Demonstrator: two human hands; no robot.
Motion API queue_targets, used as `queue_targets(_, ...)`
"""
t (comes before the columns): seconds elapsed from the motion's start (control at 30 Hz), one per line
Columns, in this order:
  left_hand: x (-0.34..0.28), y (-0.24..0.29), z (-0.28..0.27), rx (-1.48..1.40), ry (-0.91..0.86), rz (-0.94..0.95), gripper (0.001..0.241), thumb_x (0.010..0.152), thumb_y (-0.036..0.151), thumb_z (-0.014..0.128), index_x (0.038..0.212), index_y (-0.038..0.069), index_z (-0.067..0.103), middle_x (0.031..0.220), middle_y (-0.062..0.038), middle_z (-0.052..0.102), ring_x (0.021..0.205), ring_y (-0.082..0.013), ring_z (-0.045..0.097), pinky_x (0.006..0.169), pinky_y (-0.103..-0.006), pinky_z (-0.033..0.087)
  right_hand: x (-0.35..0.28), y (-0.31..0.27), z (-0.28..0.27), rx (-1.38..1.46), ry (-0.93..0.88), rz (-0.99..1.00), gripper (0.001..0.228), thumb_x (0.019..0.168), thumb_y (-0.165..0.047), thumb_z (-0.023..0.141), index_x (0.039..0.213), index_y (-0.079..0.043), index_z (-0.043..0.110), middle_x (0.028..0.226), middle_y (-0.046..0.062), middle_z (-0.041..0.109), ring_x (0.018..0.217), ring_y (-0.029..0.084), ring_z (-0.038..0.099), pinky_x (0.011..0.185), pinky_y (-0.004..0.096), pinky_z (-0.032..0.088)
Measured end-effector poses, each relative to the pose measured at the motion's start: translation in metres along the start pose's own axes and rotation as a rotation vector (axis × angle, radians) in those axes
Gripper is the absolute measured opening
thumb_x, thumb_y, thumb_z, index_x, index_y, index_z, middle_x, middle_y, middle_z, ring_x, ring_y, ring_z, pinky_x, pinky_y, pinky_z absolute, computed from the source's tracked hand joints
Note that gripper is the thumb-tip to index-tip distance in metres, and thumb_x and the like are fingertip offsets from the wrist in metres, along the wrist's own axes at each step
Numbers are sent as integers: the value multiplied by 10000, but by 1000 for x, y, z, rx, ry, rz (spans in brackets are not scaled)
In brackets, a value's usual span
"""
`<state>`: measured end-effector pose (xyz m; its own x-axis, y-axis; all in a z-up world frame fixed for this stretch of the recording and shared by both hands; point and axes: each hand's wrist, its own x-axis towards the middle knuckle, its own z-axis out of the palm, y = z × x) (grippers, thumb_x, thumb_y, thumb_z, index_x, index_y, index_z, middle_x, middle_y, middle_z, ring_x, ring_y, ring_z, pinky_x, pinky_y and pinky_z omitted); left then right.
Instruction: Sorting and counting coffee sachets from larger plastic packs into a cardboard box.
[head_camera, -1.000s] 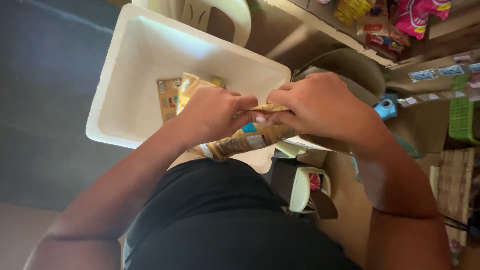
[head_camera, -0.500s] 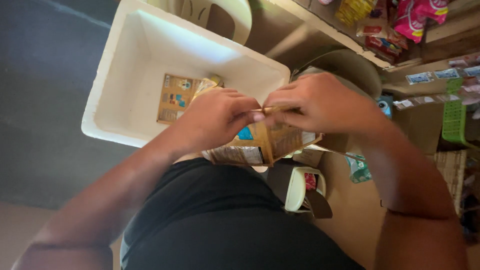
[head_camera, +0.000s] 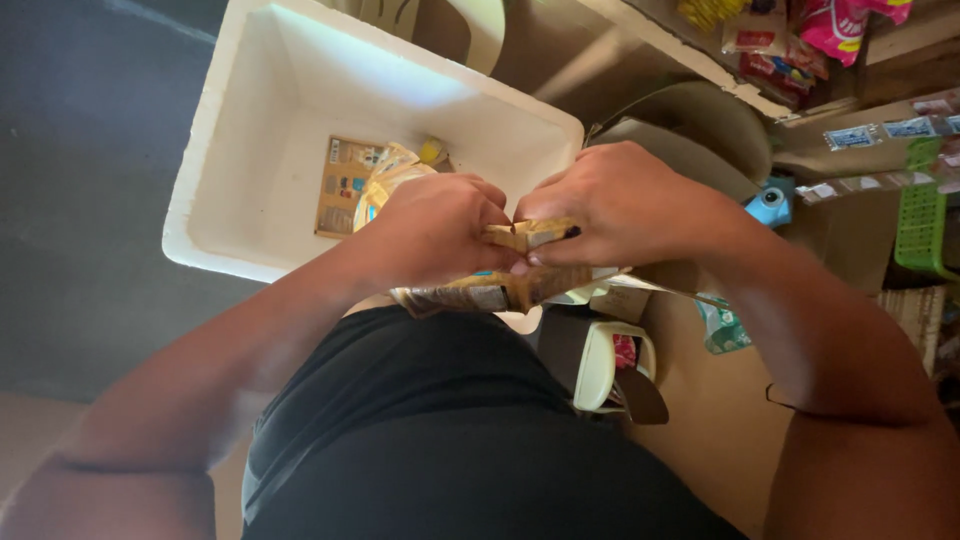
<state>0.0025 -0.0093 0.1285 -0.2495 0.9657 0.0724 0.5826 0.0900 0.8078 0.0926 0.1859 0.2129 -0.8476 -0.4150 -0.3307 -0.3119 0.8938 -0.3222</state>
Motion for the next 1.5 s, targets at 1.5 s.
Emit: queue_targets(1.5, 18, -27, -12, -73, -647, -210, 452, 805, 425, 718, 1228, 269, 739, 1005, -75, 811, 937, -256, 758, 822, -406, 561, -3, 61, 75, 918, -16, 368, 458, 934, -373, 709, 1269, -86, 583, 1015, 44, 720, 918, 111, 659, 804, 314, 547)
